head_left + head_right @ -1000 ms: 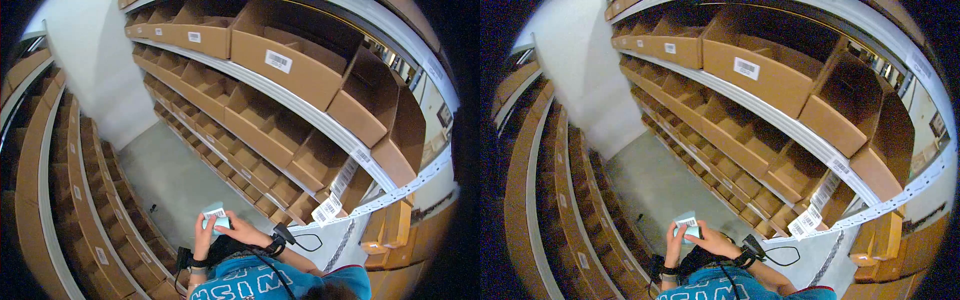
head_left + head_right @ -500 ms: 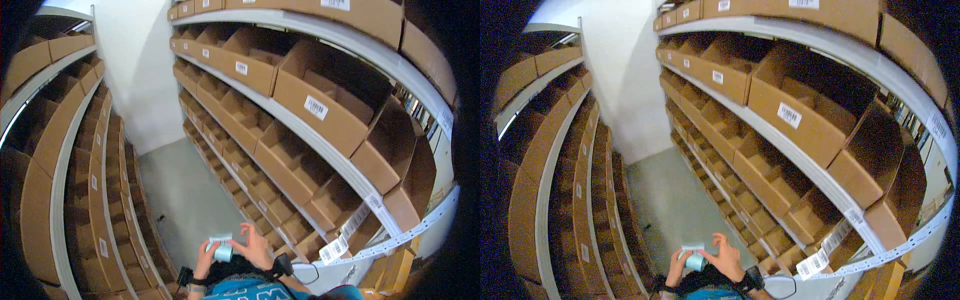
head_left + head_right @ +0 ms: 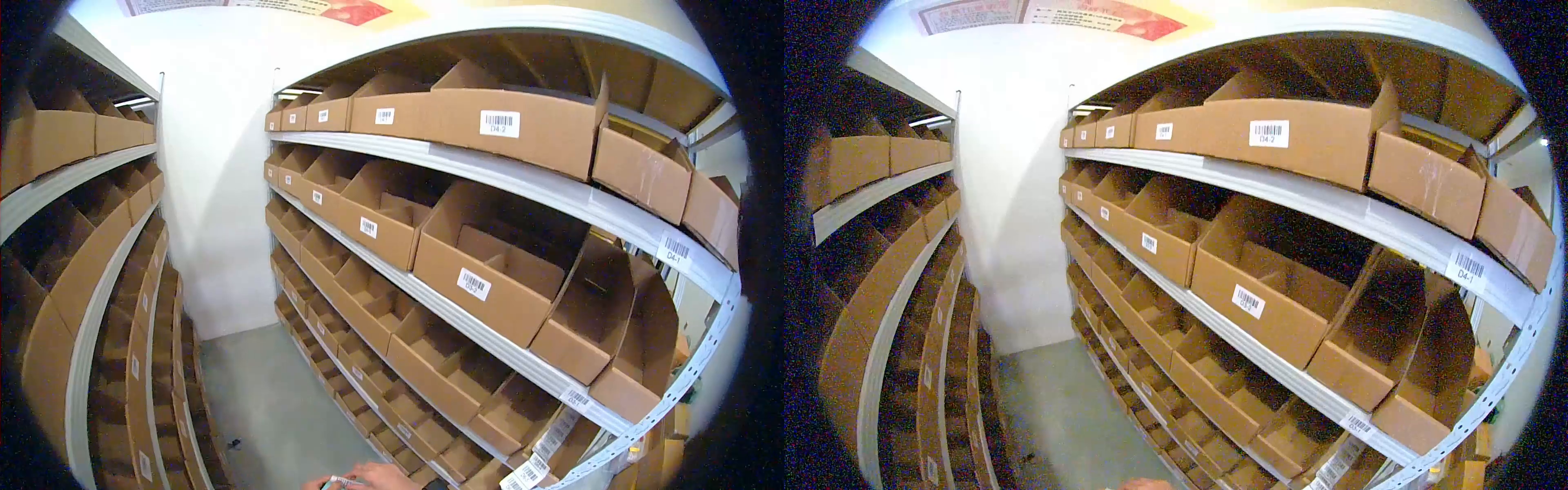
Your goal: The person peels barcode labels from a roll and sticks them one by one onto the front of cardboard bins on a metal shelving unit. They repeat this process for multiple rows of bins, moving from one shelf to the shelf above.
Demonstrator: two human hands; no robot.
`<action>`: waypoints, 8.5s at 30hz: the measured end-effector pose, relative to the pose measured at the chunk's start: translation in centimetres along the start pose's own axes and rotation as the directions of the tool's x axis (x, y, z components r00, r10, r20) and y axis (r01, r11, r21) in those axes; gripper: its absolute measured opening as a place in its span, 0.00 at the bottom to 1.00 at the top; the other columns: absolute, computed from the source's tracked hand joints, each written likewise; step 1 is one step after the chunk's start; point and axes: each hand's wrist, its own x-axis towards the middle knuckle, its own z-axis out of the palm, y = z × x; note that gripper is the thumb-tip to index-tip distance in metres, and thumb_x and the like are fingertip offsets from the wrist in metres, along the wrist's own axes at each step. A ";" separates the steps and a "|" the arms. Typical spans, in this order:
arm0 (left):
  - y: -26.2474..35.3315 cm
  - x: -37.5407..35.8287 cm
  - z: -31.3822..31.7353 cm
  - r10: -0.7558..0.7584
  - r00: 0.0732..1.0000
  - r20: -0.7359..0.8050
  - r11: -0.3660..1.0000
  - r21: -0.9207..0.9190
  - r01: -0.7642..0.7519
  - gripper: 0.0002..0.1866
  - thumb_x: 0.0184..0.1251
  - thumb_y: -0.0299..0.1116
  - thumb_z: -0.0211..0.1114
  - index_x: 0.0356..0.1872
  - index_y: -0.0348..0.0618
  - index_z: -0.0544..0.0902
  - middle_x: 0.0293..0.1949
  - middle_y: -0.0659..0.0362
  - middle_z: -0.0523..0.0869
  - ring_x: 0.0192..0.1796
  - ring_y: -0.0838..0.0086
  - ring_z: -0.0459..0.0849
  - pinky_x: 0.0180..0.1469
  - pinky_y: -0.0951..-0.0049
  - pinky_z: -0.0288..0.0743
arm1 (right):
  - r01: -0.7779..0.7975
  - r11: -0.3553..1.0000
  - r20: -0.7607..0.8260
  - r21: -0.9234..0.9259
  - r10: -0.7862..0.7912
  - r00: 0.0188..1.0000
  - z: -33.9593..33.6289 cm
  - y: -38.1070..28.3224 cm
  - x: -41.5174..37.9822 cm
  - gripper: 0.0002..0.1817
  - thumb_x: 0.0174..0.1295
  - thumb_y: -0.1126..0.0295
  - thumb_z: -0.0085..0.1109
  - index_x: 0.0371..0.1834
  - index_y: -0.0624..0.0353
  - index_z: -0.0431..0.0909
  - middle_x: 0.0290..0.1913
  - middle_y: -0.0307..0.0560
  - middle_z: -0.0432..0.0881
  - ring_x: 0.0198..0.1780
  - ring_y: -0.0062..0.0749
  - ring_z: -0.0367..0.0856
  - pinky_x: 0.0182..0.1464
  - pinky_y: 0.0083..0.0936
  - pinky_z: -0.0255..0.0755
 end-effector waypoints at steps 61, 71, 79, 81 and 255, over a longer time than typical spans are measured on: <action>10.3 -10.4 2.8 -0.117 0.275 -0.954 0.990 -0.090 0.111 0.13 0.59 0.34 0.63 0.40 0.36 0.81 0.30 0.43 0.82 0.32 0.52 0.83 0.36 0.65 0.73 | 0.516 0.610 0.145 0.601 -0.718 0.680 5.1 -5.9 12.6 0.09 0.48 0.70 0.70 0.34 0.54 0.85 0.36 0.42 0.81 0.42 0.37 0.76 0.41 0.30 0.69; 8.9 -9.7 -1.9 -0.099 0.267 -0.959 0.992 -0.074 0.105 0.16 0.64 0.40 0.60 0.46 0.40 0.81 0.33 0.47 0.85 0.34 0.56 0.84 0.38 0.64 0.75 | 0.436 0.638 0.336 0.635 -0.736 0.588 8.0 -9.2 16.9 0.09 0.51 0.68 0.68 0.35 0.55 0.84 0.36 0.43 0.81 0.42 0.40 0.78 0.46 0.32 0.70; 7.4 -11.2 -7.2 -0.067 0.257 -0.964 0.997 -0.073 -0.013 0.14 0.63 0.41 0.63 0.41 0.41 0.83 0.33 0.55 0.86 0.36 0.71 0.83 0.40 0.70 0.74 | 0.587 0.471 0.415 0.658 -0.878 0.239 12.0 -12.1 19.9 0.13 0.53 0.67 0.66 0.40 0.59 0.83 0.37 0.45 0.83 0.40 0.42 0.79 0.44 0.33 0.74; 6.4 -11.7 -8.1 -0.099 0.225 -0.969 0.992 -0.114 -0.053 0.14 0.62 0.41 0.63 0.41 0.41 0.83 0.32 0.55 0.86 0.35 0.71 0.83 0.40 0.70 0.74 | 0.629 0.381 0.379 0.678 -0.914 0.145 13.3 -13.3 20.7 0.13 0.53 0.66 0.66 0.41 0.59 0.83 0.37 0.45 0.82 0.40 0.42 0.79 0.43 0.33 0.73; 12.6 19.7 -13.8 -0.145 0.078 -0.986 0.988 -0.149 -0.049 0.10 0.63 0.34 0.65 0.38 0.37 0.84 0.28 0.61 0.85 0.32 0.83 0.79 0.36 0.78 0.73 | 0.409 0.564 0.264 0.717 -0.763 0.590 10.5 2.2 48.5 0.09 0.49 0.65 0.72 0.28 0.55 0.84 0.26 0.42 0.79 0.29 0.33 0.76 0.31 0.28 0.68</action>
